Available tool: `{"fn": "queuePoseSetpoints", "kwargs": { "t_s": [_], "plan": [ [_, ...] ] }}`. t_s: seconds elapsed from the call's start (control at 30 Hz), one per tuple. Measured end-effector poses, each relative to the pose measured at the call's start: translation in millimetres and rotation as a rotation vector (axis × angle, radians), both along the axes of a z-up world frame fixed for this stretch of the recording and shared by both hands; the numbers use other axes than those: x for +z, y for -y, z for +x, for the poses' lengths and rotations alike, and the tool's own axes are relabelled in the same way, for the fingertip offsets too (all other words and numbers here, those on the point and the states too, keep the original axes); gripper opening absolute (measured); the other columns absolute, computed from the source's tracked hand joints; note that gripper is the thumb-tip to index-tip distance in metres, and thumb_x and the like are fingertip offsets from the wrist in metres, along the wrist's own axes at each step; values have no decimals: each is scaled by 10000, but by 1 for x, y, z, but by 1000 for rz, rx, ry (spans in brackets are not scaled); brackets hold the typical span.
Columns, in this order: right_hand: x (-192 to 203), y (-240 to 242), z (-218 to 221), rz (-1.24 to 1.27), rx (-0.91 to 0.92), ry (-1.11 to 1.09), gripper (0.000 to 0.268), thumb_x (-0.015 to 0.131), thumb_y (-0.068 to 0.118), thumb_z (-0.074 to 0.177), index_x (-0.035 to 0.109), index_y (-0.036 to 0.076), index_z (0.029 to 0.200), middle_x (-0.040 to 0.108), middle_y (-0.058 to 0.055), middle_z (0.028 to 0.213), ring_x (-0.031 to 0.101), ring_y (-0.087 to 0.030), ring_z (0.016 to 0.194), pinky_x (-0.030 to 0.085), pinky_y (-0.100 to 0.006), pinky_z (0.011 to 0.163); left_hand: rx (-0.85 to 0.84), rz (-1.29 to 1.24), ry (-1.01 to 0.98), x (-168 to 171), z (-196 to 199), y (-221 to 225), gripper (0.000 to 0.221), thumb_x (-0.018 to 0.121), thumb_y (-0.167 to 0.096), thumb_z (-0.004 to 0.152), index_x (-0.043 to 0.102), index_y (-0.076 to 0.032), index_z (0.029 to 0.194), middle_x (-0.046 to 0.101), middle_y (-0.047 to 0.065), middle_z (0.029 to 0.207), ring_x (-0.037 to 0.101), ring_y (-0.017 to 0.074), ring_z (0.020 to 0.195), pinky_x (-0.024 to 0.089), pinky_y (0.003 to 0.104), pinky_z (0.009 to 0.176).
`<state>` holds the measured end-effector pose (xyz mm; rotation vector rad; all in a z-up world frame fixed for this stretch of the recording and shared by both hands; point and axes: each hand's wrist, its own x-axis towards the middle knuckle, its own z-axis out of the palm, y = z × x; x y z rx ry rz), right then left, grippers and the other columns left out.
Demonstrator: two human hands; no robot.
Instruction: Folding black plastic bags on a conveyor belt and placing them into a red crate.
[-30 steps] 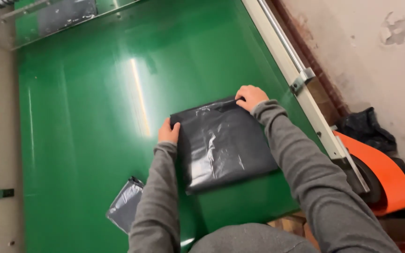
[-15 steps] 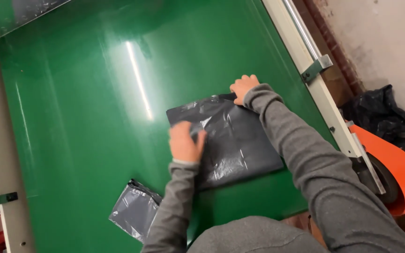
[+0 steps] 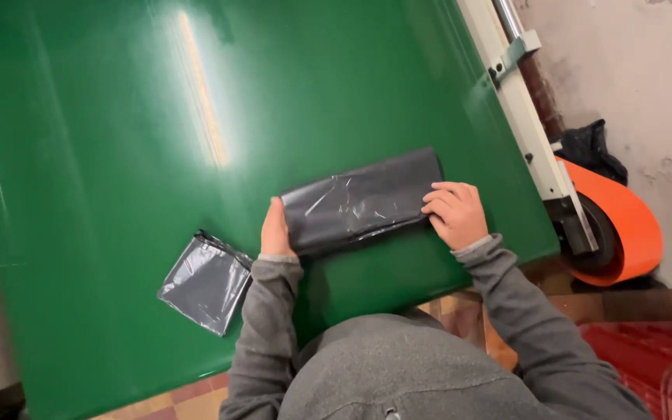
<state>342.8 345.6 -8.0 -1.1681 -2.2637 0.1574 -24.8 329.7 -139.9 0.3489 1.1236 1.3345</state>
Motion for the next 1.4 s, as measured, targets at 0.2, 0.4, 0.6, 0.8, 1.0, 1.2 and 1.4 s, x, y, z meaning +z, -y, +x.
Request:
{"fn": "queuePoseSetpoints", "kwargs": {
  "t_s": [0.2,0.4,0.6,0.8,1.0,1.2,1.4],
  "plan": [
    [-17,16,0,52,-78,166,171,704,58,778,703,94,945,692,-72,1204,588,-334,1269,423,-511,1080,-145,665,-1760,157,41,66,691,725,-372,766,557,28,1304,582,252,1339,496,427,1274,402,509,1066],
    [16,53,-88,-48,229,136,464,615,49,778,642,-50,1231,605,-205,1353,492,-395,1363,369,-539,1136,-1162,660,-2018,62,28,66,102,647,-214,1080,664,-136,1143,652,50,1134,633,288,1120,519,451,863],
    [-48,115,-73,-440,221,-314,430,617,-13,855,677,69,1273,720,-131,1275,639,-328,1287,397,-479,1216,-1259,777,-995,129,81,18,280,684,-384,939,735,-110,968,730,115,959,727,331,916,574,419,817],
    [-151,108,-13,-1073,-640,-941,417,499,74,1116,542,-53,1511,429,-553,1252,272,-740,1016,232,-767,855,-1119,-51,-339,-61,89,-88,654,389,-616,1099,734,-76,972,697,50,868,633,269,848,505,389,764],
    [-127,47,24,-1520,-386,-1419,356,493,210,1032,532,74,1359,654,-168,1337,688,-369,1111,581,-508,895,-663,425,-1371,17,121,-44,390,650,-489,988,667,-100,1000,685,91,955,691,358,840,555,485,724],
    [-191,38,58,-1359,-534,-1320,197,649,210,1018,563,132,1177,644,-96,1060,637,-306,811,503,-469,603,-327,240,-1671,76,145,-35,429,751,-528,730,663,-160,933,642,59,940,671,314,894,538,496,641],
    [-165,66,32,-733,-411,-1086,372,661,112,989,538,73,1339,662,-86,1251,642,-208,1053,548,-375,907,-251,788,-1405,94,121,27,235,714,-356,911,634,-141,960,596,76,980,658,280,902,552,428,677]
  ]
}}
